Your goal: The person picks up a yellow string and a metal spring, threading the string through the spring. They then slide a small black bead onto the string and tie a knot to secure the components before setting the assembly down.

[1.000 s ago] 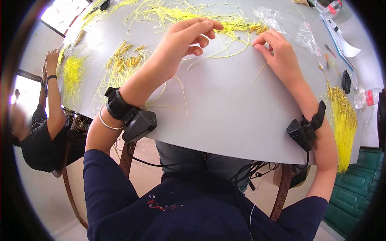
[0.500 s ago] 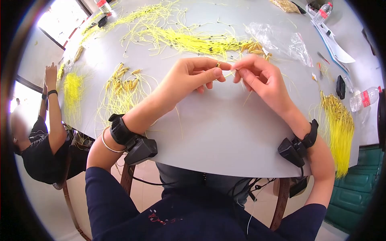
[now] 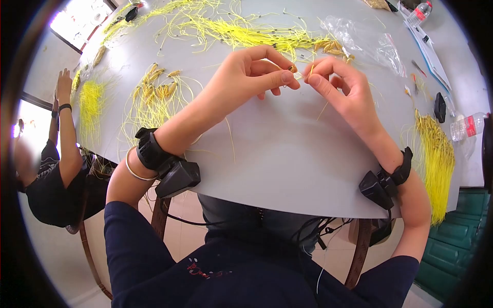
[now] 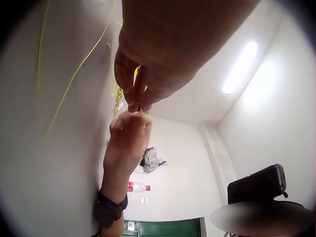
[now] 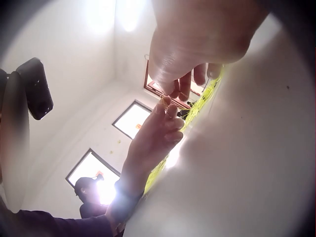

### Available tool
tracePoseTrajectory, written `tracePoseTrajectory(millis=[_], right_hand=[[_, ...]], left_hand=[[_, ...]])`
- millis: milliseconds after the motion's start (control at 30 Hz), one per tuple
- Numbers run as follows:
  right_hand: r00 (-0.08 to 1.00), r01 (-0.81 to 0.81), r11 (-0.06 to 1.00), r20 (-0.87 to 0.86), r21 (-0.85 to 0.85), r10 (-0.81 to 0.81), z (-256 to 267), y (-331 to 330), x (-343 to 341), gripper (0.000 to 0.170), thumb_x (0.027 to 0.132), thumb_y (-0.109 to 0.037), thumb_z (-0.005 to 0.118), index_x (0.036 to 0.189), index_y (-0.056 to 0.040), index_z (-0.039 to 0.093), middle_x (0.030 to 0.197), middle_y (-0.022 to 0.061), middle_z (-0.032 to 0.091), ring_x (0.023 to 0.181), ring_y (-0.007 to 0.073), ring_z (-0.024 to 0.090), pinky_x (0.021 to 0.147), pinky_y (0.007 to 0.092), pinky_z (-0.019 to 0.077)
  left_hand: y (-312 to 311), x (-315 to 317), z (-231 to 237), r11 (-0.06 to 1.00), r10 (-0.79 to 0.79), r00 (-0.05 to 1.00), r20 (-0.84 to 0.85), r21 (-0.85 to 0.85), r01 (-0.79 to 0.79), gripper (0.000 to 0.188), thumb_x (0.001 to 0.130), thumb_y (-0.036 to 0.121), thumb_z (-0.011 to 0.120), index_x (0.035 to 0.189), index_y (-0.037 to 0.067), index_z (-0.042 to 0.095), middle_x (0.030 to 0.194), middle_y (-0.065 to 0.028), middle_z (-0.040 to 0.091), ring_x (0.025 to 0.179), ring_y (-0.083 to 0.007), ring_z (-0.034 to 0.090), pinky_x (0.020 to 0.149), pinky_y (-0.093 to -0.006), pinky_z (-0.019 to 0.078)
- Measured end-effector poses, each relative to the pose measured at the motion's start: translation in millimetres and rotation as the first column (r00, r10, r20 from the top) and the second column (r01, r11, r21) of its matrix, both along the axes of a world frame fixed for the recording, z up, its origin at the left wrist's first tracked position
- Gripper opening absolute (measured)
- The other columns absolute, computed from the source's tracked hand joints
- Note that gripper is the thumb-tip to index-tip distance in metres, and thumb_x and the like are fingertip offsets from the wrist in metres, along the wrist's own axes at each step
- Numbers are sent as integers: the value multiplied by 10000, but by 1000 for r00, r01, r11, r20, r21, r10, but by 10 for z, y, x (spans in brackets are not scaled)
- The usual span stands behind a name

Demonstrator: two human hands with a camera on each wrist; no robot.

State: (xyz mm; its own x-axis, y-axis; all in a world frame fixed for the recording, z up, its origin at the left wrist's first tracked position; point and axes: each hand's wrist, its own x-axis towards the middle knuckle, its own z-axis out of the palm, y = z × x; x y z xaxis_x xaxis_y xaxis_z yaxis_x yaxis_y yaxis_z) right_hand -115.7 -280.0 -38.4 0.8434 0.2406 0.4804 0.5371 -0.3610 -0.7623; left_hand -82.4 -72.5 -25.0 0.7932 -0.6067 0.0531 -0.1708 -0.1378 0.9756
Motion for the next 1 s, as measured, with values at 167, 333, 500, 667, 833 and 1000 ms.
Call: tracePoseTrajectory(millis=[167, 333, 500, 667, 833, 1000], right_hand=[[977, -71, 996, -206, -48, 60, -8, 38, -50, 78, 813, -122, 623, 801, -53, 589, 642, -25, 528, 516, 41, 400, 460, 207, 316], [996, -53, 992, -82, -117, 44, 6, 41, -61, 59, 819, -95, 618, 818, -43, 591, 607, -14, 520, 488, 40, 377, 443, 207, 309], [998, -60, 995, -2, -83, 60, -4, 56, -63, 56, 818, -94, 624, 820, -44, 598, 614, -7, 532, 483, 42, 384, 437, 203, 306], [1000, 16, 992, 0, -126, -17, -11, 58, -52, 72, 820, -107, 628, 817, -41, 599, 608, -7, 542, 479, 45, 394, 433, 199, 308], [1000, 25, 995, -14, -99, -27, -13, 60, -54, 71, 821, -108, 625, 812, -41, 604, 604, -7, 549, 467, 45, 394, 425, 199, 309], [1000, 14, 994, 2, -109, -14, -5, 72, -71, 65, 819, -106, 624, 810, -44, 607, 604, -9, 551, 473, 42, 397, 429, 201, 314]], left_hand=[[-8, -6, -15, 999, 32, 997, 64, 4, -33, 225, 855, 197, 589, 1005, 32, 623, 840, -38, 653, 690, -62, 526, 590, -183, 405], [-7, -12, -17, 1000, 12, 999, 33, 18, -13, 254, 868, 223, 565, 1012, 28, 639, 818, -32, 643, 695, -60, 520, 589, -187, 402], [1, -2, -25, 1000, 12, 999, 32, 21, -13, 259, 873, 235, 558, 1000, 26, 644, 812, -28, 642, 689, -57, 513, 589, -188, 399], [2, -9, -29, 1000, -3, 1000, 26, 20, 3, 258, 875, 240, 558, 1005, 32, 637, 812, -32, 645, 674, -53, 511, 588, -188, 399], [-4, -6, -40, 999, -25, 1000, 17, 30, 25, 258, 883, 248, 545, 999, 34, 629, 806, -30, 648, 664, -49, 512, 588, -183, 400], [-4, 0, -39, 999, -16, 1000, 10, 29, 16, 264, 891, 257, 534, 1003, 35, 621, 804, -28, 648, 661, -45, 511, 586, -178, 398]])
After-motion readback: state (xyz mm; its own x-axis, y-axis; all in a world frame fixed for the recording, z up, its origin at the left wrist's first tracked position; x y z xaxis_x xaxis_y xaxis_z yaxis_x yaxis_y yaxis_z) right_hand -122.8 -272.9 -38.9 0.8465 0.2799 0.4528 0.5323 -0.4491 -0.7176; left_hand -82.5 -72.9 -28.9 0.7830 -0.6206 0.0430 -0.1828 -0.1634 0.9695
